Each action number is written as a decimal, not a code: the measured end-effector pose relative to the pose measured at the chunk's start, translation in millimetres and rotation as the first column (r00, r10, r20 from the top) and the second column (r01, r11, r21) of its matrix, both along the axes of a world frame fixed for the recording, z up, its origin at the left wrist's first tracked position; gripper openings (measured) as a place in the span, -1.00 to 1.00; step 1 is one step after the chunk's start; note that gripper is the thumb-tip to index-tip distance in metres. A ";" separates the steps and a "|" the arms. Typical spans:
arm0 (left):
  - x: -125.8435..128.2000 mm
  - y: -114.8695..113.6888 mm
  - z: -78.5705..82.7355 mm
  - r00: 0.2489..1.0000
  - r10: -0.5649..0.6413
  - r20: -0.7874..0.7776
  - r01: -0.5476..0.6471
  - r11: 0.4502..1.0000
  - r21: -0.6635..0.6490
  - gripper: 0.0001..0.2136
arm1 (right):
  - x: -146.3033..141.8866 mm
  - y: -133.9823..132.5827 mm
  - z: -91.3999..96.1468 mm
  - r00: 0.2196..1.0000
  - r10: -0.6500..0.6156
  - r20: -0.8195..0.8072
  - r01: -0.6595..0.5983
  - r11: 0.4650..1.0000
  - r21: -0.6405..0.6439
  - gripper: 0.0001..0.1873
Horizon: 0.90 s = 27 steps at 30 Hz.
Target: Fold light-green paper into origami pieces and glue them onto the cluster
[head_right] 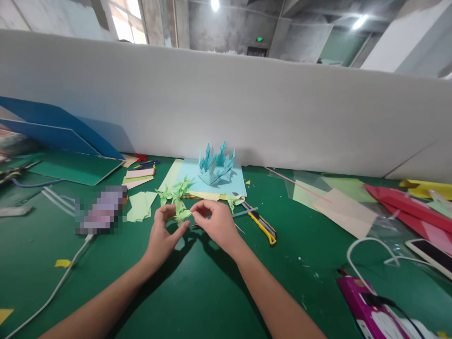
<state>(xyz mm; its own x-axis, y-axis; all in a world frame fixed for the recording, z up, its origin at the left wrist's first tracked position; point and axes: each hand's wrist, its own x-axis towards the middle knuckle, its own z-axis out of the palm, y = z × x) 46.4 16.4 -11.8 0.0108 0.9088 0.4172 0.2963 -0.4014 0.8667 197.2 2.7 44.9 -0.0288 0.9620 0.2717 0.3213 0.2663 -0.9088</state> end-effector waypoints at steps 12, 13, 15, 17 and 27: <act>5.6 -11.6 3.2 0.982 -0.140 0.128 0.149 0.987 -0.059 -0.73 | 56.6 -40.6 -36.6 0.917 -0.357 0.178 0.343 0.933 0.104 -0.80; 6.0 -12.2 3.1 0.981 -0.136 0.139 0.144 0.988 -0.055 -0.72 | 62.1 -42.3 -40.5 0.907 -0.358 0.221 0.351 0.934 0.069 -0.78; 6.7 -13.4 4.2 0.979 -0.124 0.163 0.135 0.989 -0.054 -0.74 | 70.0 -44.8 -45.4 0.879 -0.343 0.331 0.361 0.933 0.010 -0.74; 7.0 -14.3 7.4 0.973 -0.146 0.177 0.164 0.982 -0.092 -0.81 | 73.7 -46.2 -47.0 0.858 -0.311 0.409 0.354 0.935 -0.032 -0.71; 8.6 -14.6 18.9 0.903 -0.160 0.398 0.298 0.901 -0.314 -0.77 | 65.8 -45.5 -47.2 0.851 -0.171 0.496 0.303 0.932 -0.198 -0.70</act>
<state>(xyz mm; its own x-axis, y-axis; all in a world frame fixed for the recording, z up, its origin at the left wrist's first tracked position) 55.0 1.8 7.1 0.1517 0.9853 0.0785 -0.1196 -0.0605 0.9910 262.9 -42.8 -2.2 0.1500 0.9884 0.0253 0.7438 -0.0960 -0.6615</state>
